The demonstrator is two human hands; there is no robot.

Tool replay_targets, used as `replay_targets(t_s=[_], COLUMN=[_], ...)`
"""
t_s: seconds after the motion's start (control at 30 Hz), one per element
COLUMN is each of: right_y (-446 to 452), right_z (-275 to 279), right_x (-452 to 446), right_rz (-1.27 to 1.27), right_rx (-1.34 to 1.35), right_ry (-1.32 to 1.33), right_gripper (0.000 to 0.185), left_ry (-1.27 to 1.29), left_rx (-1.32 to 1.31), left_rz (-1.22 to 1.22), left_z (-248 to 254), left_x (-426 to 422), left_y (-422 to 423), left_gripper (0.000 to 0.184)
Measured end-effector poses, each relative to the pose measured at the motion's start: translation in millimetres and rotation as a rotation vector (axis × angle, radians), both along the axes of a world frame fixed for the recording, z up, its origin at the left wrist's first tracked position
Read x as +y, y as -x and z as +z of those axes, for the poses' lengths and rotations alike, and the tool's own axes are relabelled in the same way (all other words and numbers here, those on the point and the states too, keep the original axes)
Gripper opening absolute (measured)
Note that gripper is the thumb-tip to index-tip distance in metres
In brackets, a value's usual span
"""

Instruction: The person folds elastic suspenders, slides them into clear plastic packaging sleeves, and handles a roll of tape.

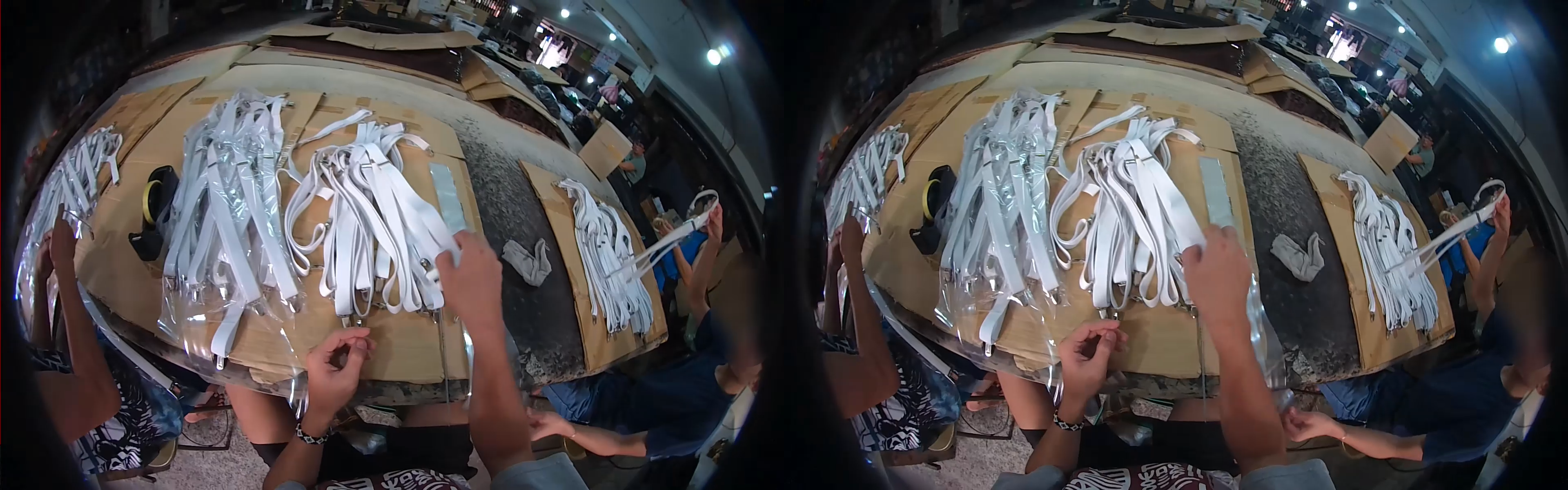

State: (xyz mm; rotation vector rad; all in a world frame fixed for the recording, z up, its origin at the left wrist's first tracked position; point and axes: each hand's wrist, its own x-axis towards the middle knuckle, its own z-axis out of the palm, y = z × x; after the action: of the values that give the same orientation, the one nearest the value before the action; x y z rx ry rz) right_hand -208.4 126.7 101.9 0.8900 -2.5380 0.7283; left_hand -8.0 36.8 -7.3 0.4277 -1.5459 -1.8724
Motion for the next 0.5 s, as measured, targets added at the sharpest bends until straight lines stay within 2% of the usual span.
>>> replay_targets(t_s=[0.07,0.1,0.17,0.2,0.23,0.3,0.4,0.5], right_y=[16,18,6,-1,-8,-22,-42,-58], right_z=[16,23,44,52,51,43,17,-18], right_x=[0,-2,-2,-1,2,14,37,60], right_rz=[0.063,0.093,0.198,0.245,0.283,0.258,0.178,0.157], right_rx=[-0.097,-0.149,-0.354,-0.459,-0.462,-0.56,-0.782,-0.993], right_ry=[0.158,0.237,0.625,0.817,0.88,0.85,0.795,0.736], right_gripper=[0.024,0.021,0.019,0.019,0.017,0.016,0.02,0.025], left_ry=[-0.021,0.059,0.217,0.406,0.597,0.912,1.129,1.122], left_rx=[0.073,0.034,-0.049,-0.152,-0.253,-0.429,-0.68,-0.682], left_rz=[0.023,0.071,0.167,0.218,0.269,0.387,0.304,0.267], left_z=[10,23,51,56,60,48,35,20], left_x=[3,3,-4,-8,-12,-13,-5,-2], left_y=[1,1,4,10,17,32,43,52], left_gripper=[0.016,0.016,0.017,0.021,0.024,0.033,0.026,0.02])
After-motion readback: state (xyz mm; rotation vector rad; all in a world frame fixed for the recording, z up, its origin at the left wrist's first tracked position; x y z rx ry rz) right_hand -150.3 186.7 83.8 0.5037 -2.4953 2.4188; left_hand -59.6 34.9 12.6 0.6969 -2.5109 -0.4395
